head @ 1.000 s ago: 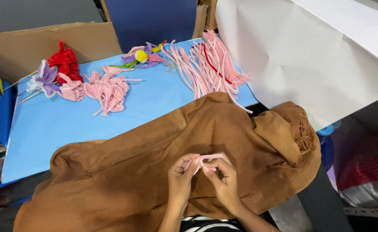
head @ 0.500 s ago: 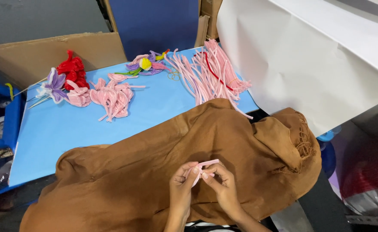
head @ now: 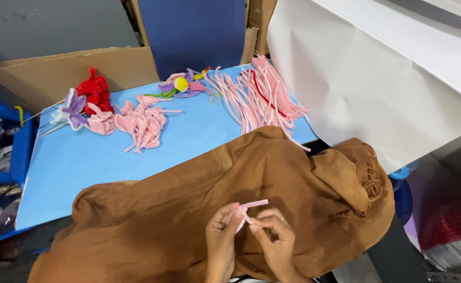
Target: The person sits with a brown cloth draped over their lap and uses their hands to twist and fold pink pipe cleaners into a flower shape. They manipulate the pipe cleaner by bending and wrapping it around itself to form petals, while other finished flowers and materials are visible on a blue table in the background.
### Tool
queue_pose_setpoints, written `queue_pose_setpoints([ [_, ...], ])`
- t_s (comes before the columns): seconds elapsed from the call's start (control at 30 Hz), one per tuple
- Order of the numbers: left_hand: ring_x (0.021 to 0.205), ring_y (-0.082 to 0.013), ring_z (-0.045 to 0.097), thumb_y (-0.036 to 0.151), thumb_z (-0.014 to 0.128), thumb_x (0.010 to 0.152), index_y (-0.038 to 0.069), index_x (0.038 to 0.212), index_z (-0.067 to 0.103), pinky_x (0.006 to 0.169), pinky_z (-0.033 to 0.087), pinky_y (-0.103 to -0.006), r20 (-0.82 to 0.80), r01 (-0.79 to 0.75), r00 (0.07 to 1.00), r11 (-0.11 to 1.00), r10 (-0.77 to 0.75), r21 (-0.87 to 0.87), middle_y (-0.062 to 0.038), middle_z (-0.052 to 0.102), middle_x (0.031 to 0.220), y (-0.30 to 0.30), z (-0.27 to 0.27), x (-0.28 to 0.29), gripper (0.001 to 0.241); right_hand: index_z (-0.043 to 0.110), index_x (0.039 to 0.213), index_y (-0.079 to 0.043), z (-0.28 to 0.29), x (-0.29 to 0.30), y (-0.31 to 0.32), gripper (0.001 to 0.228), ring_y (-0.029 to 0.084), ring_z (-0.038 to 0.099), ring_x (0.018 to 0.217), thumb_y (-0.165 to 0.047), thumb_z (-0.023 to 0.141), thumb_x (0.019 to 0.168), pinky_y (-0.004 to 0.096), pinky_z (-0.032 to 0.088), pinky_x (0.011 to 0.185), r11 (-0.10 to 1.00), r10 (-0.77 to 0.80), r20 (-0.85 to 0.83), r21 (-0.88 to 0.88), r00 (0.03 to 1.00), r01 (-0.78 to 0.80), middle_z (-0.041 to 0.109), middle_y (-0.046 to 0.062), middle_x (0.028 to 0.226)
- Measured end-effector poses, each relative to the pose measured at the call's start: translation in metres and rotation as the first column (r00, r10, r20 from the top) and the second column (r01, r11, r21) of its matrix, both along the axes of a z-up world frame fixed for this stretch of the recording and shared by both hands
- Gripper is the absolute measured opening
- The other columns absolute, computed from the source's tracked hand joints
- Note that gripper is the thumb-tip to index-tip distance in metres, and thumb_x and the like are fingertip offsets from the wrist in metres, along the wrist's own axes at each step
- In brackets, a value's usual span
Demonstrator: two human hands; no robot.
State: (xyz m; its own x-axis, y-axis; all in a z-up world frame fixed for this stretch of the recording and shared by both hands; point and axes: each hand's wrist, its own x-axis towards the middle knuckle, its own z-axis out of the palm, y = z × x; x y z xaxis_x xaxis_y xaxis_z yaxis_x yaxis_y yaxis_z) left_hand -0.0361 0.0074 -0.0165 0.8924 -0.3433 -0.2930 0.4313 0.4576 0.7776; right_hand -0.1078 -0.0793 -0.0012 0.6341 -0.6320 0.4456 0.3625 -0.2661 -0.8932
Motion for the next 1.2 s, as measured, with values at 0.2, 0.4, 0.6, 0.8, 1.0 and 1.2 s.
queue_pose_setpoints([
  [0.2, 0.079, -0.0167, 0.067, 0.0, 0.072, 0.081, -0.001, 0.091, 0.07, 0.074, 0.052, -0.0272, 0.216, 0.007, 0.976, 0.999, 0.005, -0.053, -0.013, 0.074, 0.084, -0.005, -0.003, -0.012, 0.011, 0.066, 0.091, -0.004, 0.012, -0.003, -0.006, 0.008, 0.023, 0.071, 0.085, -0.005, 0.066, 0.083, 0.029, 0.057, 0.081, 0.863, -0.059, 0.246, -0.474, 0.967, 0.173, 0.068, 0.016, 0.099],
  [0.4, 0.083, -0.016, 0.066, -0.005, 0.06, 0.086, -0.003, 0.099, 0.071, 0.072, 0.052, -0.0255, 0.159, -0.039, 0.987, 0.998, 0.03, 0.055, -0.014, 0.073, 0.09, -0.009, -0.004, -0.016, 0.017, 0.066, 0.091, 0.0, 0.025, -0.003, 0.001, 0.007, 0.026, 0.071, 0.086, 0.001, 0.064, 0.084, 0.033, 0.061, 0.082, 0.871, 0.048, 0.239, -0.486, 0.97, 0.077, 0.069, 0.014, 0.093],
  [0.6, 0.067, -0.012, 0.057, 0.012, 0.066, 0.087, -0.001, 0.101, 0.07, 0.059, 0.041, -0.0249, 0.074, 0.022, 0.997, 1.0, -0.021, -0.011, -0.01, 0.071, 0.08, 0.0, -0.005, -0.007, 0.02, 0.068, 0.08, -0.008, 0.003, 0.002, -0.004, 0.01, 0.019, 0.067, 0.086, -0.012, 0.063, 0.088, 0.032, 0.051, 0.082, 0.998, 0.035, 0.008, -0.053, 0.999, -0.035, 0.07, 0.008, 0.089],
  [0.8, 0.065, -0.0133, 0.056, 0.013, 0.072, 0.082, -0.003, 0.101, 0.074, 0.062, 0.045, -0.0265, 0.059, 0.126, 0.99, 0.992, -0.125, -0.009, -0.009, 0.068, 0.074, 0.007, -0.009, 0.007, 0.025, 0.064, 0.086, 0.004, -0.001, 0.019, -0.026, 0.01, 0.026, 0.064, 0.076, -0.006, 0.062, 0.087, 0.036, 0.055, 0.068, 0.74, 0.458, 0.097, 0.509, 0.883, -0.44, 0.065, 0.016, 0.089],
  [1.0, 0.068, -0.0157, 0.065, 0.015, 0.071, 0.083, 0.002, 0.089, 0.073, 0.069, 0.052, -0.0278, 0.188, 0.216, 0.953, 0.968, -0.237, 0.127, -0.01, 0.072, 0.074, 0.014, -0.005, 0.019, 0.015, 0.063, 0.078, 0.001, -0.007, 0.031, -0.042, 0.005, 0.026, 0.065, 0.075, 0.002, 0.068, 0.078, 0.035, 0.055, 0.068, 0.665, 0.558, 0.072, 0.558, 0.827, -0.497, 0.066, 0.018, 0.085],
  [1.2, 0.075, -0.0077, 0.06, 0.013, 0.069, 0.083, 0.007, 0.085, 0.077, 0.07, 0.05, -0.0213, 0.226, 0.364, 0.866, 0.873, -0.445, 0.325, 0.0, 0.071, 0.08, 0.021, 0.011, 0.037, 0.01, 0.068, 0.072, -0.005, 0.006, 0.053, -0.065, 0.012, 0.015, 0.066, 0.071, -0.011, 0.073, 0.08, 0.027, 0.051, 0.066, 0.807, 0.584, -0.224, 0.262, 0.78, -0.529, 0.073, 0.011, 0.081],
])
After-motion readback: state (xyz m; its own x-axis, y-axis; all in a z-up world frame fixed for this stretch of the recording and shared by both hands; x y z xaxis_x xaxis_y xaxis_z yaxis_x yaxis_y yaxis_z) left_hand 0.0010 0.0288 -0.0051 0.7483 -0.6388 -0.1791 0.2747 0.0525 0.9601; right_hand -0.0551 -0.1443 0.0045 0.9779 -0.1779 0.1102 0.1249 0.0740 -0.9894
